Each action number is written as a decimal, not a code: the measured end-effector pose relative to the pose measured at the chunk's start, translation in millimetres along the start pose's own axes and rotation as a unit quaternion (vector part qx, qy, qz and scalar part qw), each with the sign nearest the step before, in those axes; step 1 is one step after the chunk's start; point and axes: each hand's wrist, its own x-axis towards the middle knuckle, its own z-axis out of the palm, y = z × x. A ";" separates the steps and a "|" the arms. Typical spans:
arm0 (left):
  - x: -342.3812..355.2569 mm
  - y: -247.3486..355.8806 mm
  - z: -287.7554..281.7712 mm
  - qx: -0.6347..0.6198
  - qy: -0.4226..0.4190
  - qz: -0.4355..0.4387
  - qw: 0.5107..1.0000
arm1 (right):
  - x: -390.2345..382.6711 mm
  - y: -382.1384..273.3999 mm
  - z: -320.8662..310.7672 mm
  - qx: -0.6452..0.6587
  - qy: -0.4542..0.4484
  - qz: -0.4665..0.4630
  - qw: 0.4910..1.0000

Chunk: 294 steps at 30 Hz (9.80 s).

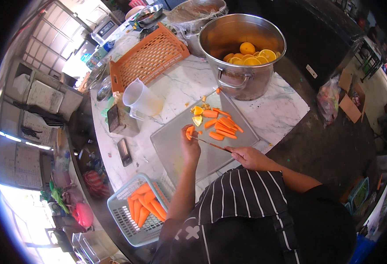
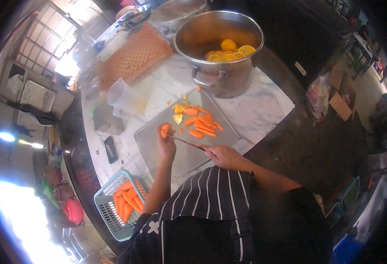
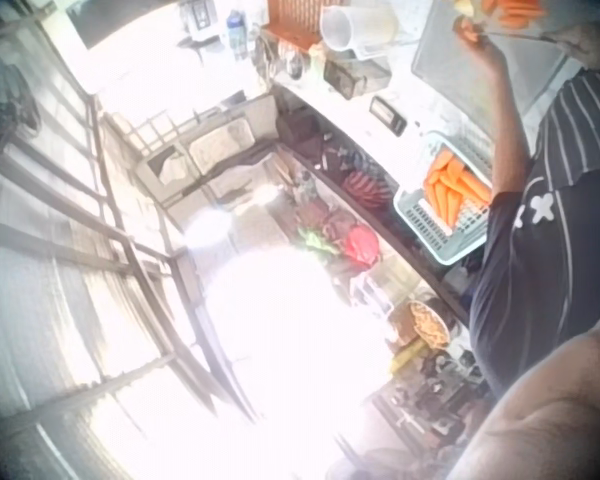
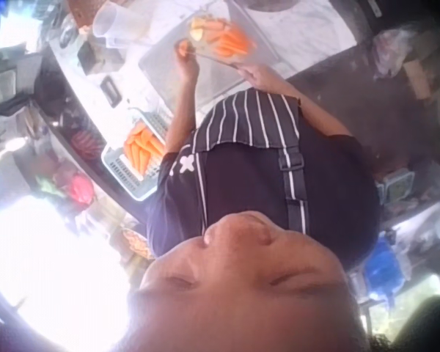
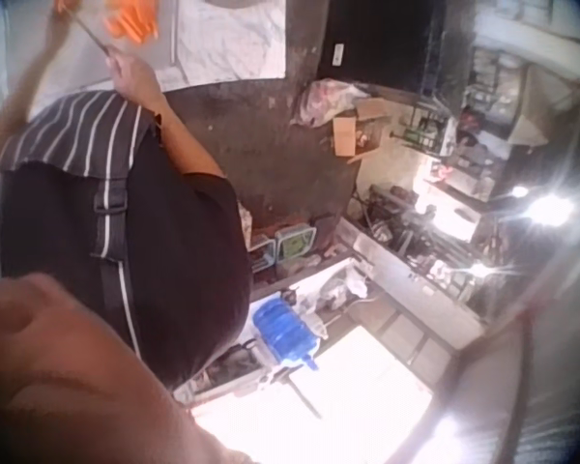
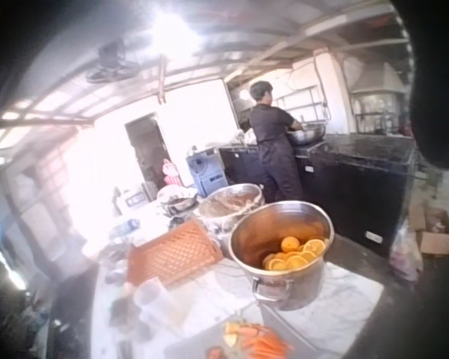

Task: The person uses a knife to chop carrots on a metal tray in a commercial kitchen. The person repeatedly slices the carrots into small pieces and gathers them on the tray.

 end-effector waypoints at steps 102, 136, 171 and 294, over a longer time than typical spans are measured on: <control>-1.1 -24.4 -29.7 -0.056 -0.015 -0.108 0.992 | 54.3 -14.8 18.0 -0.239 -0.130 -0.029 0.962; 9.0 -47.7 -50.3 -0.242 -0.109 -0.360 0.894 | 78.5 27.8 32.7 -0.338 -0.057 -0.053 0.938; 4.5 -40.6 -49.9 0.080 -0.116 -0.336 0.931 | 87.7 19.9 23.2 -0.406 -0.142 -0.069 0.900; -22.9 -23.9 -68.1 -0.375 -0.255 -0.300 0.839 | 89.8 6.3 5.8 0.001 -0.165 -0.140 0.976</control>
